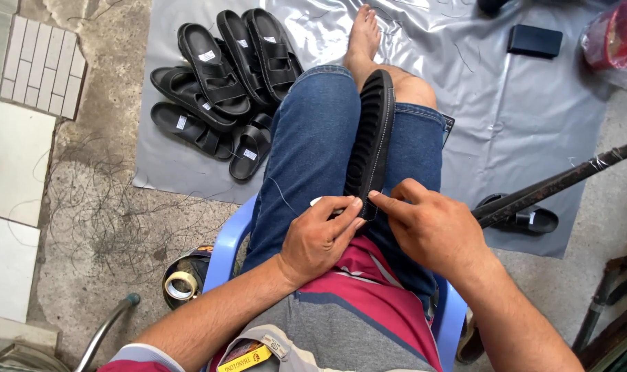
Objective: The person is hand-stitching the sole of a black sandal using a needle and thread.
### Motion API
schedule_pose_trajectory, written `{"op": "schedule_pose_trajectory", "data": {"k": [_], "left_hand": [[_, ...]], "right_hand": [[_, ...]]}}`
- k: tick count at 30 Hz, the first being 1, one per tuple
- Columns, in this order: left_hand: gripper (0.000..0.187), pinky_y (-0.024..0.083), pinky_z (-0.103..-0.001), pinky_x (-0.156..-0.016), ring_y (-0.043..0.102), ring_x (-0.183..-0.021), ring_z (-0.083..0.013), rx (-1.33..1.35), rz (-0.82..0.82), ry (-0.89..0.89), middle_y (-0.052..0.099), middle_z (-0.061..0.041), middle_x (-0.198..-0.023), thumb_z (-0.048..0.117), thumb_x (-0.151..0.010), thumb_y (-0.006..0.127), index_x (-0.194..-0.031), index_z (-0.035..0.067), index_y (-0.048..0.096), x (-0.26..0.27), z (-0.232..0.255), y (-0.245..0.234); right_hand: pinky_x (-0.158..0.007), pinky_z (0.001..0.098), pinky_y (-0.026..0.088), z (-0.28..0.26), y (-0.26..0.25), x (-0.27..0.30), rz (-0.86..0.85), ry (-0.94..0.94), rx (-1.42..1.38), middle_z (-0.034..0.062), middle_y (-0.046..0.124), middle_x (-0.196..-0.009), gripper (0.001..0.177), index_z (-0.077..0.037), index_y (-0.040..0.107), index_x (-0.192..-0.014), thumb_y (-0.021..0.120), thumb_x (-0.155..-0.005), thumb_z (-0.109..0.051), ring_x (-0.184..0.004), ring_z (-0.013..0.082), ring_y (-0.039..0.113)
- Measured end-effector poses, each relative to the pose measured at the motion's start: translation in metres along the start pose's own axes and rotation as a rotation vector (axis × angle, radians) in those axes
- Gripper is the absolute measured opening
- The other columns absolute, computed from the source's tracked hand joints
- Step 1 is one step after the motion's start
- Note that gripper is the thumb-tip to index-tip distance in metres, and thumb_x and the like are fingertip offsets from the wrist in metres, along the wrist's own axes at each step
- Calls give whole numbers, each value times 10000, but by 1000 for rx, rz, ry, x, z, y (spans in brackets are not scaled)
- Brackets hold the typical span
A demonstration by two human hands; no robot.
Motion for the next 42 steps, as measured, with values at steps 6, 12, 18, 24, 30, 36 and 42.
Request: {"op": "schedule_pose_trajectory", "data": {"k": [6, 12, 18, 24, 30, 36, 42], "left_hand": [[264, 554, -294, -646, 662, -817, -234, 60, 13, -42, 639, -55, -945, 165, -812, 654, -1072, 125, 650, -1, -3, -4], [271, 546, -293, -653, 659, -829, -234, 68, 6, -6, 629, -61, -972, 168, -825, 642, -1091, 120, 639, 0, -6, 0], [277, 542, -328, -624, 650, -802, -266, -13, -25, 46, 605, -82, -987, 191, -848, 607, -1107, 92, 615, 1, 0, 6], [286, 539, -337, -580, 647, -750, -290, -52, -157, 63, 573, -86, -1014, 199, -887, 544, -1141, 77, 593, -6, 9, 0], [204, 528, -333, -549, 645, -699, -282, 10, -266, -36, 595, -52, -843, 181, -870, 550, -1048, 131, 637, -12, -7, -25], [166, 507, -417, -580, 635, -706, -326, 102, -866, -227, 621, -89, -839, 261, -820, 558, -822, 124, 651, -32, -3, -62], [98, 545, -222, -571, 630, -679, -125, 881, -583, -647, 609, -169, -1149, 84, -786, 597, -821, 55, 683, -18, -11, -51]], "right_hand": [[-577, 249, 518, 27, 32, 5, 163, 35, -368, -104, 575, -789, 337, -332, 677, -1024, 625, -746, -148, -681, 134, 630], [-550, 288, 511, 26, 26, 0, 239, 45, -503, -19, 609, -748, 268, -213, 723, -921, 672, -704, -65, -668, 191, 643], [-548, 300, 513, 25, 24, -4, 205, 77, -400, -43, 601, -704, 247, -215, 703, -920, 694, -700, -101, -628, 192, 632], [-538, 329, 498, 26, 19, -6, 131, 146, -427, -28, 602, -665, 166, -205, 680, -876, 698, -724, -141, -627, 220, 637], [-580, 338, 519, 25, 13, 5, 164, 126, -400, -32, 646, -764, 188, -214, 687, -896, 675, -741, -107, -703, 217, 648], [-557, 338, 522, 5, 1, 11, 65, -17, -237, -36, 627, -831, 195, -249, 659, -934, 603, -756, -191, -733, 208, 641], [-474, 410, 451, -16, 3, 7, 2, -52, -269, 25, 553, -840, 240, -140, 630, -1057, 519, -851, -187, -649, 265, 589]]}}
Point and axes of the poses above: each hand's wrist, its own x-axis away from the middle knuckle, its own y-axis out of the palm, z = x × y, the point moved 5 cm from there along -x, towards the middle knuckle
